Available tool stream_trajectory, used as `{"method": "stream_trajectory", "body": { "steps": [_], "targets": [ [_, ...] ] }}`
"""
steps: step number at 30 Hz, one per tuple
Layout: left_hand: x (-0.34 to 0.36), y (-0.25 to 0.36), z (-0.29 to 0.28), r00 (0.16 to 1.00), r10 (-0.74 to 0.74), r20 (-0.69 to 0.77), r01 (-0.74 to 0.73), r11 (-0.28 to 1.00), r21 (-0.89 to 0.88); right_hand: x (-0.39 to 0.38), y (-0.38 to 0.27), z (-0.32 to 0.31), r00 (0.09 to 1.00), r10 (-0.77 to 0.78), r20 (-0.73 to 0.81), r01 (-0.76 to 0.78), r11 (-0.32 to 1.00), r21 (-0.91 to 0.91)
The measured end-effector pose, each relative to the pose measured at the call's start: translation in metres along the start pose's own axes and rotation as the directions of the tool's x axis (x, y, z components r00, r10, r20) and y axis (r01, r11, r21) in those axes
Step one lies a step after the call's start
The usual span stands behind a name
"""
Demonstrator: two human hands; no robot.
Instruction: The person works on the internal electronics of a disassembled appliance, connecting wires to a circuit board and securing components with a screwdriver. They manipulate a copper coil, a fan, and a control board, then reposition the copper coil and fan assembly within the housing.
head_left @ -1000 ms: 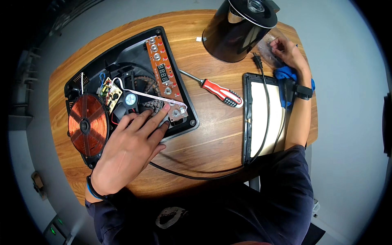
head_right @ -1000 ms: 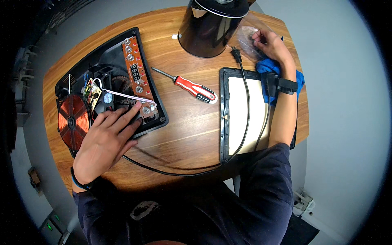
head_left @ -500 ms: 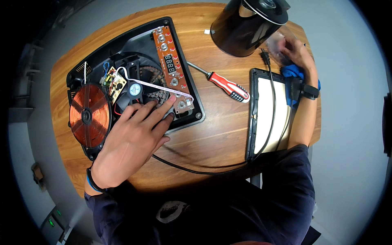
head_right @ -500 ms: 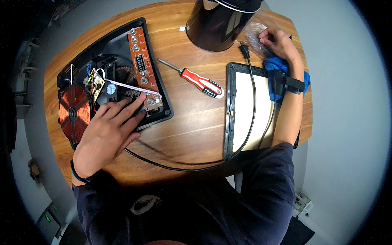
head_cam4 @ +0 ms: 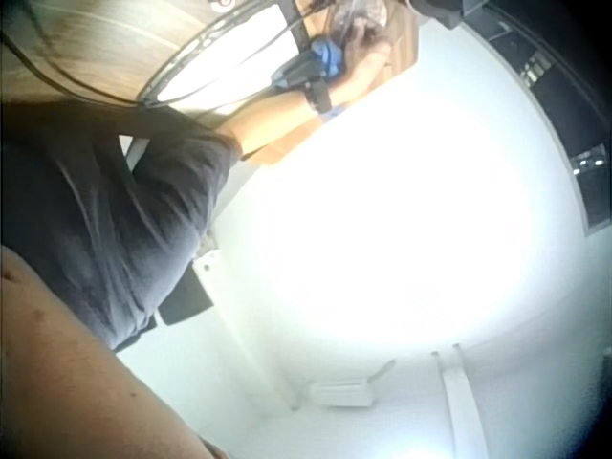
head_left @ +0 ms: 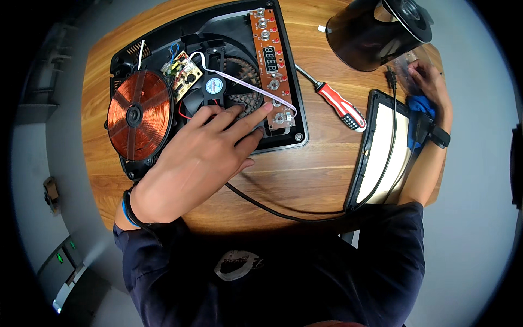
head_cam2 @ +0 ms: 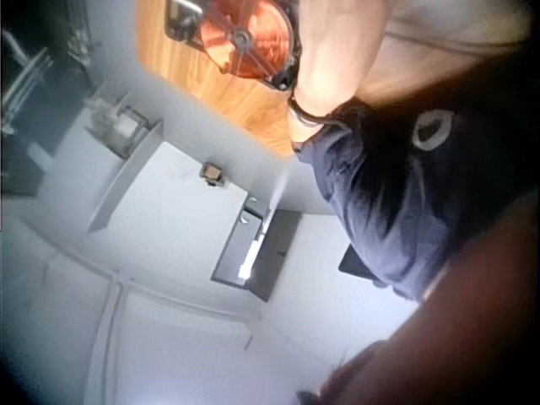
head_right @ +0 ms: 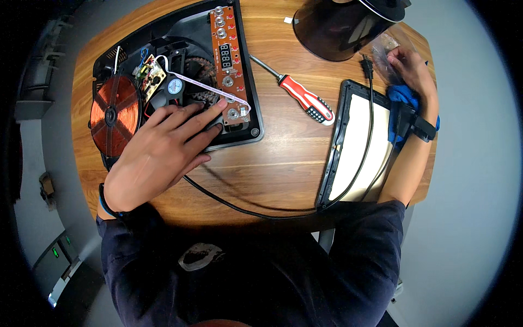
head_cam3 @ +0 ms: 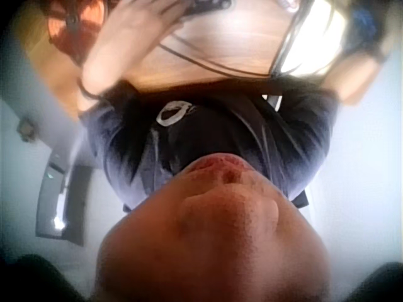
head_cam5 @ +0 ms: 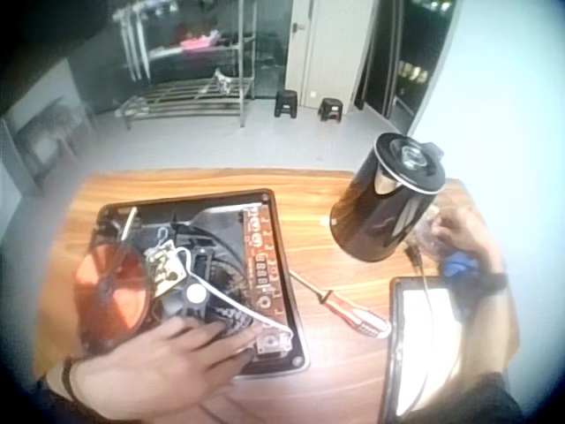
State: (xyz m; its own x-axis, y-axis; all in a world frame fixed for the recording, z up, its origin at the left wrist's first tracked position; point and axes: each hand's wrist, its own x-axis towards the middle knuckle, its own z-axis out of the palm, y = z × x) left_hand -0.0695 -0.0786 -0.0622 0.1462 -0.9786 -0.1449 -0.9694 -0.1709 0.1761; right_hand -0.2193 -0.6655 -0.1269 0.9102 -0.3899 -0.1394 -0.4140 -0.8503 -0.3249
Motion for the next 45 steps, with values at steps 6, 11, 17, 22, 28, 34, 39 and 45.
{"method": "stream_trajectory", "body": {
  "steps": [6, 11, 17, 22, 28, 34, 39, 45],
  "targets": [
    [0.001, -0.001, 0.000, 1.000, 0.003, 0.011, -0.003, 1.000, 0.005, 0.003, 0.014, 0.002, 1.000, -0.019, -0.001, 0.019, 0.998, 0.060],
    [0.001, -0.001, 0.001, 1.000, 0.006, -0.004, -0.006, 1.000, 0.022, 0.001, 0.014, 0.002, 1.000, -0.022, -0.010, 0.022, 0.999, 0.042],
    [0.002, -0.003, 0.006, 0.999, 0.030, -0.022, -0.028, 0.996, 0.079, -0.001, 0.011, -0.011, 0.999, 0.048, -0.008, -0.047, 0.997, 0.067],
    [-0.004, 0.000, 0.006, 0.999, 0.027, -0.025, -0.024, 0.990, 0.137, -0.034, -0.027, -0.037, 0.998, -0.059, -0.036, 0.059, 0.998, -0.010],
    [-0.003, -0.002, 0.003, 0.998, 0.055, -0.009, -0.054, 0.989, 0.140, -0.084, -0.122, -0.059, 0.985, -0.080, 0.154, 0.080, 0.997, 0.007],
    [-0.006, 0.000, 0.005, 0.998, 0.060, -0.035, -0.053, 0.982, 0.183, -0.090, -0.196, -0.059, 0.920, -0.297, 0.255, 0.306, 0.952, 0.005],
    [-0.005, -0.005, 0.006, 0.991, 0.121, -0.061, -0.109, 0.979, 0.172, -0.084, -0.228, -0.051, 0.857, -0.400, 0.324, 0.415, 0.910, 0.026],
    [-0.009, -0.006, 0.016, 0.982, 0.144, -0.124, -0.128, 0.984, 0.125, -0.084, -0.252, -0.041, 0.820, -0.432, 0.376, 0.454, 0.890, 0.033]
  ]
}}
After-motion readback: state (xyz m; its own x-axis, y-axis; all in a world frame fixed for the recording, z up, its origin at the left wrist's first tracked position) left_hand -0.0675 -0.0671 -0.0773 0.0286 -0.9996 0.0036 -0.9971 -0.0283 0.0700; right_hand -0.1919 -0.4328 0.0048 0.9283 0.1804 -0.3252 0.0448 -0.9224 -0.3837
